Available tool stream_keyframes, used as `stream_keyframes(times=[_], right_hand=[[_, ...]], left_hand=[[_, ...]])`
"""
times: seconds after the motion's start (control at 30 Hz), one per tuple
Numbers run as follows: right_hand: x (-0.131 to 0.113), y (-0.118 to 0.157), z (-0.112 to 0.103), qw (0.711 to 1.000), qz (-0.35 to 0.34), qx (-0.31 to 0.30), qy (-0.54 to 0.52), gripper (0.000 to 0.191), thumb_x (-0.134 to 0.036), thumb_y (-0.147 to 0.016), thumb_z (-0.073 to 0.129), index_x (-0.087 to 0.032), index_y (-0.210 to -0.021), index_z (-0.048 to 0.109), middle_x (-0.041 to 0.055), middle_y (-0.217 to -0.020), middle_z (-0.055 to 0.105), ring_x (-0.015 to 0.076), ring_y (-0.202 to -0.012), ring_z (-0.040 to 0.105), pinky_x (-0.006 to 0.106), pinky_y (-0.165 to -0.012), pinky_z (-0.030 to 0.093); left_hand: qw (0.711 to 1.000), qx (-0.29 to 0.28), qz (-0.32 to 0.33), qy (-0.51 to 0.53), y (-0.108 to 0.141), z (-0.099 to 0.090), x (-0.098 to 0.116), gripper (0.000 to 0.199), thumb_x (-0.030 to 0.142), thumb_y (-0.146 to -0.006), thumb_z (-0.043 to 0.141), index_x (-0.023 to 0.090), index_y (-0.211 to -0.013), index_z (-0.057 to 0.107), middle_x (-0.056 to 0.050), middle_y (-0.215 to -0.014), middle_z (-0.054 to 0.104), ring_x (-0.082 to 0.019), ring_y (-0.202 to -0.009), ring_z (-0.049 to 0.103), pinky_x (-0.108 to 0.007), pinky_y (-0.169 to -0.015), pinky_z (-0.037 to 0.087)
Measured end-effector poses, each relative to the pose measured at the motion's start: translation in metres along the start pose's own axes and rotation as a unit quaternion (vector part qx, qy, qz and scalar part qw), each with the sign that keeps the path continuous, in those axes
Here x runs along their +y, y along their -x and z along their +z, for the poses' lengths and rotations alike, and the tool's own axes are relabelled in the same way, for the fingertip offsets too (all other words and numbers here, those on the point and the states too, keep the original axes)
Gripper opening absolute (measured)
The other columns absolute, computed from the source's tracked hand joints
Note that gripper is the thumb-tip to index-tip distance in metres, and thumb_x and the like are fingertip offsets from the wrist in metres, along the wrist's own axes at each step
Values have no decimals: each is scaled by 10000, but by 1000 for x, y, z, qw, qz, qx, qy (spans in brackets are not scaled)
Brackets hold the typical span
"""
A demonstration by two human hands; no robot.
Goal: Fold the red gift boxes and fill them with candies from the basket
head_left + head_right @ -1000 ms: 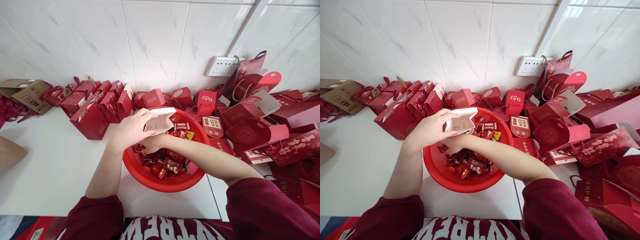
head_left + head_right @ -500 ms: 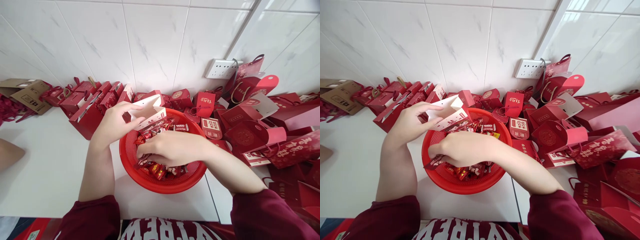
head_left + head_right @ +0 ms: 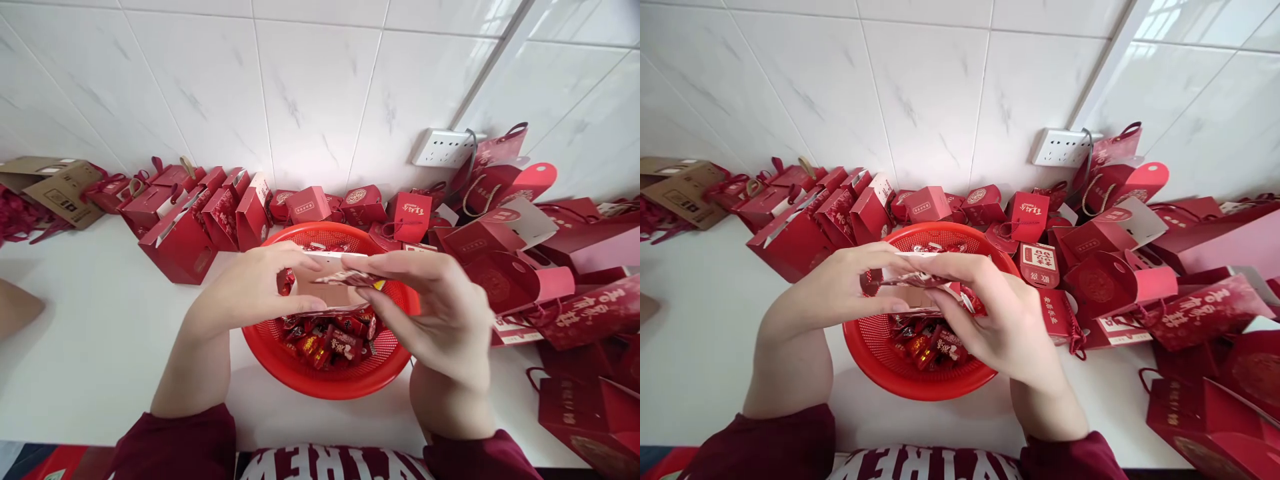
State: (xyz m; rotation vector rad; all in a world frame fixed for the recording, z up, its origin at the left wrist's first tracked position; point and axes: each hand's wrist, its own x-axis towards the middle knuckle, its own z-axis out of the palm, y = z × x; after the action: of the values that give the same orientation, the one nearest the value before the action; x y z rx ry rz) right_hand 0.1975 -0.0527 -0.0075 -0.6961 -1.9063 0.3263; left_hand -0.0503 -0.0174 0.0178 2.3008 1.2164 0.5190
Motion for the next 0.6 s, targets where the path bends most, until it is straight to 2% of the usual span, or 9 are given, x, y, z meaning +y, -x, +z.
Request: stream_keyframes(times=[0.07, 0.13, 0.23, 0.33, 0.4, 0.47, 0.57, 0.6], right_hand=[[10, -2, 10, 999, -16, 1, 43, 310, -91, -947, 632, -263, -1205, 627, 23, -1183, 767, 184, -1060, 750, 332, -901, 634], [19, -6, 16, 993, -21, -51, 100, 203, -107, -985, 584, -235, -1117, 668, 39, -1197, 771, 203, -1113, 734, 376, -933, 615], [27, -11, 15, 981, -9, -135, 136, 217, -143, -1027, 525, -191, -1155, 693, 74, -1257, 752, 243, -1247, 671, 457, -1029, 562], [29, -12, 7, 981, -15, -159, 107, 243, -143, -1025, 530, -172, -1208, 687, 70, -1270, 744, 219, -1264, 653, 438, -1090, 527], [28, -12, 1, 984, -25, -148, 97, 232, -140, -1015, 547, -181, -1194, 690, 69, -1269, 740, 208, -1255, 654, 415, -1087, 529], [28, -12, -5, 987, -25, -117, 110, 220, -138, -1005, 559, -185, -1175, 691, 89, -1306, 717, 214, -1250, 655, 404, -1062, 544], [29, -10, -13, 987, -14, -71, 142, 197, -136, -995, 573, -193, -1141, 693, 102, -1293, 715, 211, -1200, 680, 374, -1013, 561], [30, -9, -16, 987, -10, -64, 149, 188, -139, -994, 577, -197, -1129, 693, 96, -1258, 728, 207, -1179, 688, 364, -1000, 564]], left_hand=[[1000, -11, -13, 6, -6, 2, -2, 517, 651, -814, 740, 410, -1269, 699, 51, -1261, 713, -239, -1110, 670, -360, -947, 535], [999, -22, -27, 4, -11, 4, -6, 528, 648, -810, 744, 407, -1277, 697, 45, -1269, 714, -242, -1071, 684, -373, -923, 543], [999, -24, -32, 5, -16, 6, -12, 488, 601, -829, 746, 397, -1270, 706, 37, -1264, 718, -241, -1061, 686, -359, -850, 555], [999, 6, -33, 15, -17, 6, -18, 446, 548, -832, 764, 402, -1250, 718, 42, -1240, 728, -234, -1087, 677, -352, -869, 549], [998, 52, -38, 14, -17, 5, -22, 438, 524, -810, 792, 393, -1224, 733, 37, -1241, 727, -230, -1078, 678, -352, -883, 543], [990, 130, -39, 23, -18, 6, -26, 391, 469, -825, 789, 354, -1196, 746, 16, -1230, 730, -220, -1042, 684, -344, -866, 539], [961, 267, -44, 57, -23, 7, -32, 351, 365, -878, 732, 289, -1221, 726, -18, -1237, 724, -178, -907, 684, -318, -785, 543], [953, 293, -54, 60, -25, 8, -35, 363, 348, -882, 722, 279, -1239, 716, -24, -1248, 718, -161, -851, 673, -313, -761, 542]])
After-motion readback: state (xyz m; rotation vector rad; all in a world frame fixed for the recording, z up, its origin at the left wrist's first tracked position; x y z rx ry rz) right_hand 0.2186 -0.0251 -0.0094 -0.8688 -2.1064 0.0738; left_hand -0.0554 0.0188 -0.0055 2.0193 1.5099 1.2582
